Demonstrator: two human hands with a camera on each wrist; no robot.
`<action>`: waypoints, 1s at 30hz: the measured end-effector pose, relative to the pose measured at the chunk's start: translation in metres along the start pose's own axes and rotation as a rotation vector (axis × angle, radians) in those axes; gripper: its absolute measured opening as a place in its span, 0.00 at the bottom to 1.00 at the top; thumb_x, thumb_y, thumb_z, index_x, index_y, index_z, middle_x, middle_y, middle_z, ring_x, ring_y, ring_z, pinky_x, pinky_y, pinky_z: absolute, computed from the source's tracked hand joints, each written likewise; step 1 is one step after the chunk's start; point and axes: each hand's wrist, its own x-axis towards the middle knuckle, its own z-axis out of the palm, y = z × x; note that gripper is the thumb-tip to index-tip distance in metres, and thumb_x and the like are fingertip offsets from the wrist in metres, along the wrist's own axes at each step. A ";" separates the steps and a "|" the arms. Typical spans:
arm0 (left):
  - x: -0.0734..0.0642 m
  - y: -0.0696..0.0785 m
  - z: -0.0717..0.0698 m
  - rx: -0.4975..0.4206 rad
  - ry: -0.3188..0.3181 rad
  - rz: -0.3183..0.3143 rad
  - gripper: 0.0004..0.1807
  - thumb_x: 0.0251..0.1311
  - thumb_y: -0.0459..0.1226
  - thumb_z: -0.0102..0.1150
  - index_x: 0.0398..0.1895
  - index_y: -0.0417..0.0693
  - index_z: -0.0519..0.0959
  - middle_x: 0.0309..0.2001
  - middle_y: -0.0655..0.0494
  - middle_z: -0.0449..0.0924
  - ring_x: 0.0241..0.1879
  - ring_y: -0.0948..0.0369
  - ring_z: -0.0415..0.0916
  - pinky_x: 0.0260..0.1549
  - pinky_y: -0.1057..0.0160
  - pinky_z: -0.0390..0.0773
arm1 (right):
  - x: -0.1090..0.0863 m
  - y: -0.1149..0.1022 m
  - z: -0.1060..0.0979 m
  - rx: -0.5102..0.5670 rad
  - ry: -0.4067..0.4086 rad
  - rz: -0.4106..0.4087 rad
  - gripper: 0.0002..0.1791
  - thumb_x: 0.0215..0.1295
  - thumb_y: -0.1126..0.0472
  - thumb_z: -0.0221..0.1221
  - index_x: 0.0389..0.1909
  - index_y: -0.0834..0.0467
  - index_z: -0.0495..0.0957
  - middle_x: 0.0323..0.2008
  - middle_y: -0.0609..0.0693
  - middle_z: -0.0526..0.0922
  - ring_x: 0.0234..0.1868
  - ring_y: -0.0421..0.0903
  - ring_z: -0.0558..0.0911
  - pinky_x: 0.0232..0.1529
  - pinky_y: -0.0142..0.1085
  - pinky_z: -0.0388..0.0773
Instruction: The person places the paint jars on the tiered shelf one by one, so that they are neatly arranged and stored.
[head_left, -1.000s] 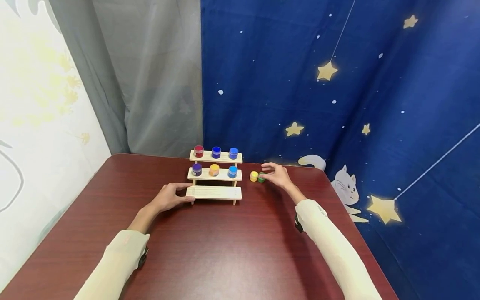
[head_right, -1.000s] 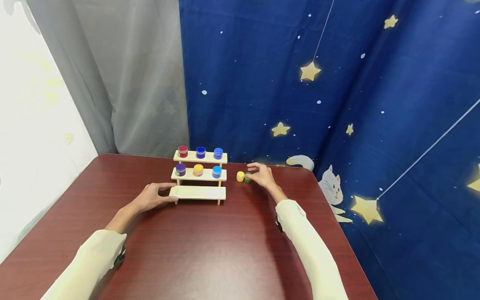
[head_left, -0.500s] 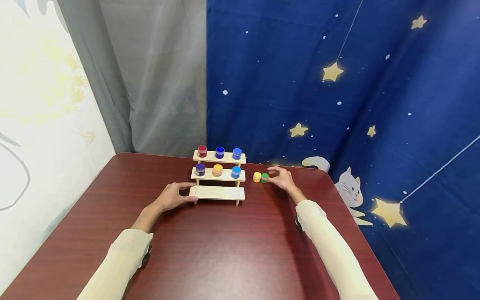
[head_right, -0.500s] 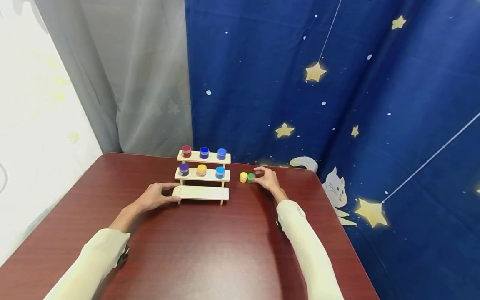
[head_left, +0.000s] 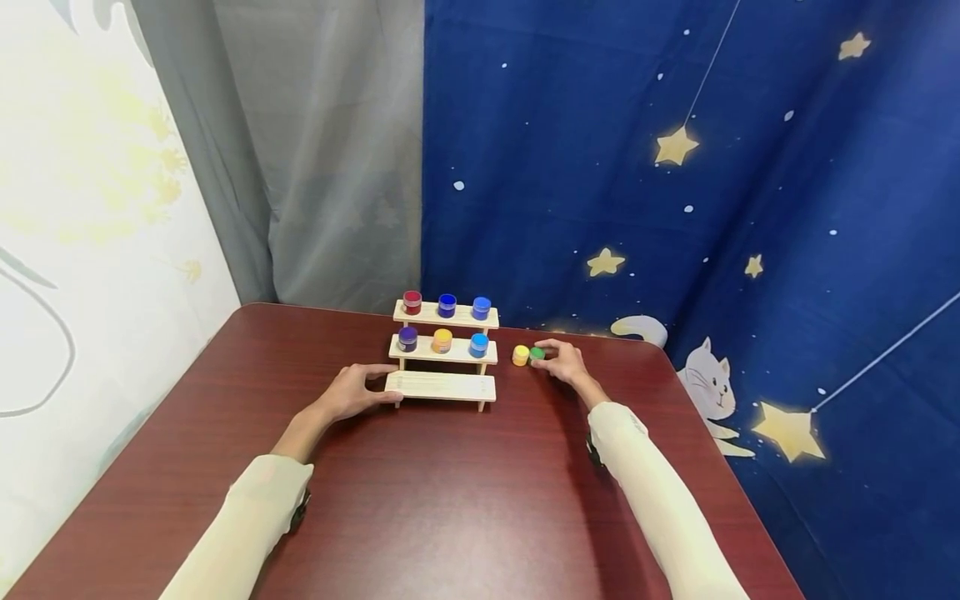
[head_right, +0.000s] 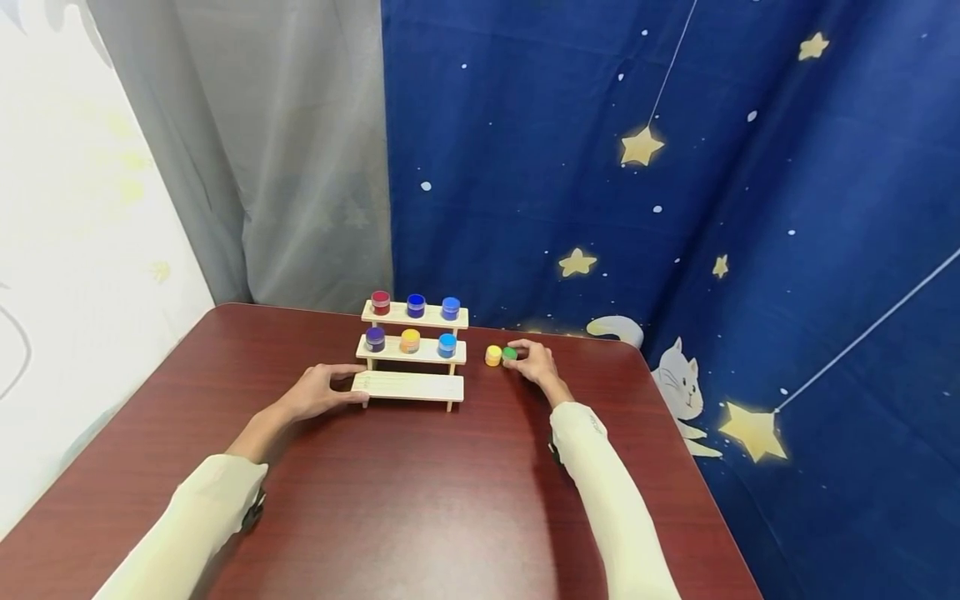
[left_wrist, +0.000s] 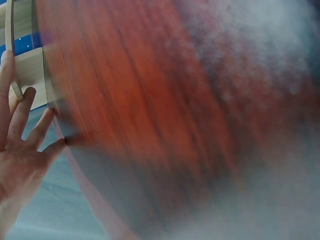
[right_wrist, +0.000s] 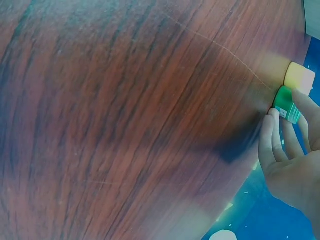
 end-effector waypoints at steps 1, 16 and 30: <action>0.000 0.000 0.000 -0.001 0.000 0.002 0.38 0.58 0.57 0.74 0.68 0.47 0.80 0.63 0.37 0.79 0.65 0.43 0.76 0.63 0.40 0.73 | -0.001 0.000 0.000 0.006 0.003 0.003 0.23 0.60 0.68 0.74 0.57 0.64 0.84 0.48 0.60 0.89 0.23 0.40 0.81 0.23 0.28 0.75; 0.000 -0.001 0.000 -0.002 0.007 0.015 0.38 0.58 0.56 0.74 0.67 0.46 0.80 0.63 0.37 0.79 0.64 0.43 0.76 0.62 0.40 0.74 | -0.016 -0.005 -0.015 -0.050 -0.042 -0.009 0.24 0.62 0.63 0.74 0.59 0.60 0.84 0.50 0.61 0.88 0.30 0.44 0.85 0.27 0.29 0.78; -0.001 0.000 0.000 -0.002 0.008 0.022 0.38 0.59 0.56 0.74 0.67 0.45 0.80 0.64 0.36 0.79 0.65 0.42 0.75 0.62 0.39 0.73 | -0.041 -0.019 -0.030 -0.032 -0.082 -0.124 0.27 0.61 0.63 0.74 0.61 0.64 0.82 0.49 0.61 0.89 0.43 0.54 0.89 0.33 0.33 0.84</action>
